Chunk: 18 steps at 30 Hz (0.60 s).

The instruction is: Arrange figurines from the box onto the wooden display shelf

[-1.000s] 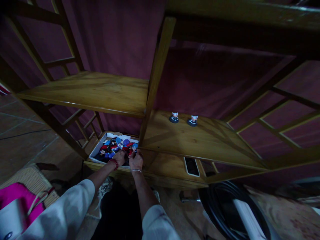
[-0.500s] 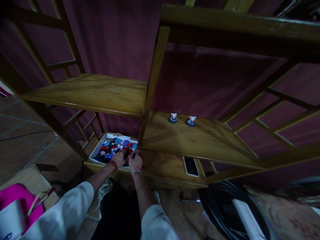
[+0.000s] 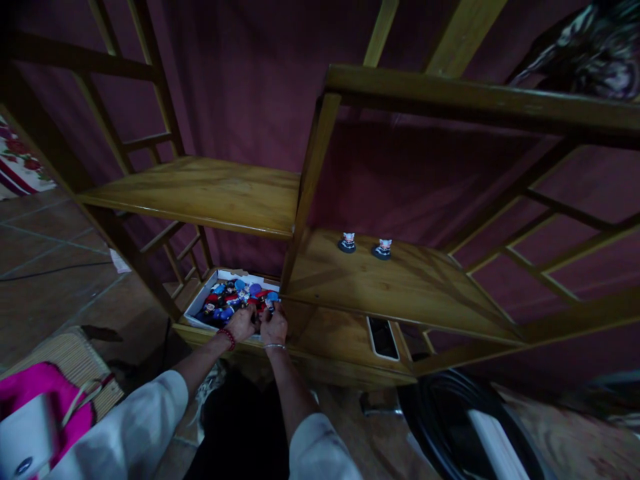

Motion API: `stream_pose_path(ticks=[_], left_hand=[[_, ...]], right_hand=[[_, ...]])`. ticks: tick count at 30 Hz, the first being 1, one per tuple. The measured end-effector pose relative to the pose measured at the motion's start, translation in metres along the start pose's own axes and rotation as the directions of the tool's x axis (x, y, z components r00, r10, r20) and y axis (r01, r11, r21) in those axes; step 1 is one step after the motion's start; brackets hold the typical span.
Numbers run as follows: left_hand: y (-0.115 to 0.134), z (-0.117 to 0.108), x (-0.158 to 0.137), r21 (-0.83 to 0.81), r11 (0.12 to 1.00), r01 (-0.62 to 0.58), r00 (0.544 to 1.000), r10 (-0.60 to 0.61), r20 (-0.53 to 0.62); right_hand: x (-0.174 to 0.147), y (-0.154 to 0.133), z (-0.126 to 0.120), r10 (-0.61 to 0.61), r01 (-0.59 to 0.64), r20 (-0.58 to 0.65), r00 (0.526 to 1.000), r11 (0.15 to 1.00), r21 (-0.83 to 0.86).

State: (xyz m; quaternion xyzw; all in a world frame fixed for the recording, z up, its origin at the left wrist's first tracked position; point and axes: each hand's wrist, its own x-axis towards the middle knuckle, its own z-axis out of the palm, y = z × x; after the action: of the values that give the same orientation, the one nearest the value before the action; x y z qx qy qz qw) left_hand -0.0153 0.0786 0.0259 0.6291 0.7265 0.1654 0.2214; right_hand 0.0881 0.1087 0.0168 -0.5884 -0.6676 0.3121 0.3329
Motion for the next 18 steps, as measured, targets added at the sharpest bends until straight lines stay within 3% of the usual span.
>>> stream_pose_path(ticks=[6, 13, 18], left_hand=[[0.004, 0.003, -0.004, -0.064, 0.998, 0.024, 0.998, -0.027, -0.049], [0.013, 0.002, -0.012, -0.126, 0.991, 0.052, 0.993, -0.064, -0.097], [0.014, 0.001, -0.018, -0.180, 0.981, 0.067, 0.984, -0.095, -0.149]], right_hand=[[-0.005, -0.002, -0.004, 0.028, -0.028, 0.000, 1.000, 0.999, 0.033], [-0.010, -0.009, -0.012, 0.019, -0.023, -0.047, 0.999, 0.996, -0.089], [-0.018, -0.018, -0.016, -0.014, 0.011, -0.058, 0.998, 0.999, -0.046]])
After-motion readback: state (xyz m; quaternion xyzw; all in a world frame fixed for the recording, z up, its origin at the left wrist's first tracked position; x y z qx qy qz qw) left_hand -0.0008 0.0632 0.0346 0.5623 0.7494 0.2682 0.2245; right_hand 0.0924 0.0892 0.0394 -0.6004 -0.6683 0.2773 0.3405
